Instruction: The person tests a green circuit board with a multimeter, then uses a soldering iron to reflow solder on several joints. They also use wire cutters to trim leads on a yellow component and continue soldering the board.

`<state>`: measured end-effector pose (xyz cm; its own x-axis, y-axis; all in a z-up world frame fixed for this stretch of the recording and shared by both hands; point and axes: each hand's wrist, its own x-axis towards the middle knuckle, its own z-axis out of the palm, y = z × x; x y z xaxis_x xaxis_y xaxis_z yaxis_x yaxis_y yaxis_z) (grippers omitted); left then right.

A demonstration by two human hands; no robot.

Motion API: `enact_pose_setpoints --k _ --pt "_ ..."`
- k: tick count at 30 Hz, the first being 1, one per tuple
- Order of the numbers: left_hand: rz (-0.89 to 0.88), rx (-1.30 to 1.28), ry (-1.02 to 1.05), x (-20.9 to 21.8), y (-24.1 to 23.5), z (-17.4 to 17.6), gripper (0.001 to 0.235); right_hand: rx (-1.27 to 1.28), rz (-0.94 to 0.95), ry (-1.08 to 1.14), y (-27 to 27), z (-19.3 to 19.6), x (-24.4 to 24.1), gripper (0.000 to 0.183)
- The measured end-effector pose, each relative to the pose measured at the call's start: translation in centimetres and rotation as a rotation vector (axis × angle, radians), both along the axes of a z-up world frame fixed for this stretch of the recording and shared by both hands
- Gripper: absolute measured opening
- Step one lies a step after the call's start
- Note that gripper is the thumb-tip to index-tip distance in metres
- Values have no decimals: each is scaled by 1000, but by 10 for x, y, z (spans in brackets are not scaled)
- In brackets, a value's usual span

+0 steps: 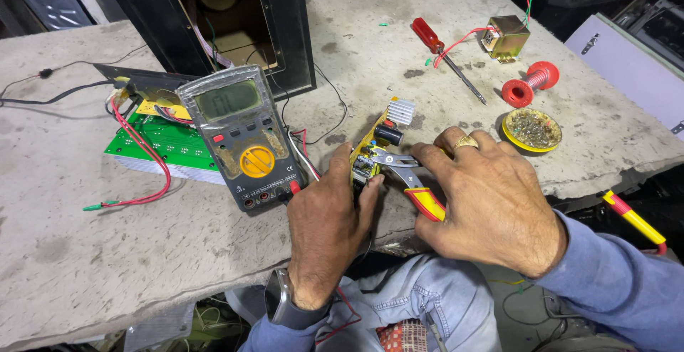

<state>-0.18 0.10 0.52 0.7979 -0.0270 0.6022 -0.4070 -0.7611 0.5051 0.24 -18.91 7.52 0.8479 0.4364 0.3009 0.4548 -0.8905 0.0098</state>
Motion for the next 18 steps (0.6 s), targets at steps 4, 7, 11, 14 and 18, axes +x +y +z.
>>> enact_pose_setpoints --k 4,7,11,14,18 --pt "-19 11 -41 1 0 -1 56 -27 -1 16 -2 0 2 80" --pt "-36 16 -46 0 1 -2 56 -58 -2 71 -4 8 4 80" --pt "-38 47 -38 -1 1 -3 51 -19 -52 275 -11 16 10 76" --pt "-33 53 -27 -1 1 -3 52 29 -136 584 -16 18 19 83" --pt "-52 42 -35 -2 2 -2 54 81 -140 775 -20 22 24 73"
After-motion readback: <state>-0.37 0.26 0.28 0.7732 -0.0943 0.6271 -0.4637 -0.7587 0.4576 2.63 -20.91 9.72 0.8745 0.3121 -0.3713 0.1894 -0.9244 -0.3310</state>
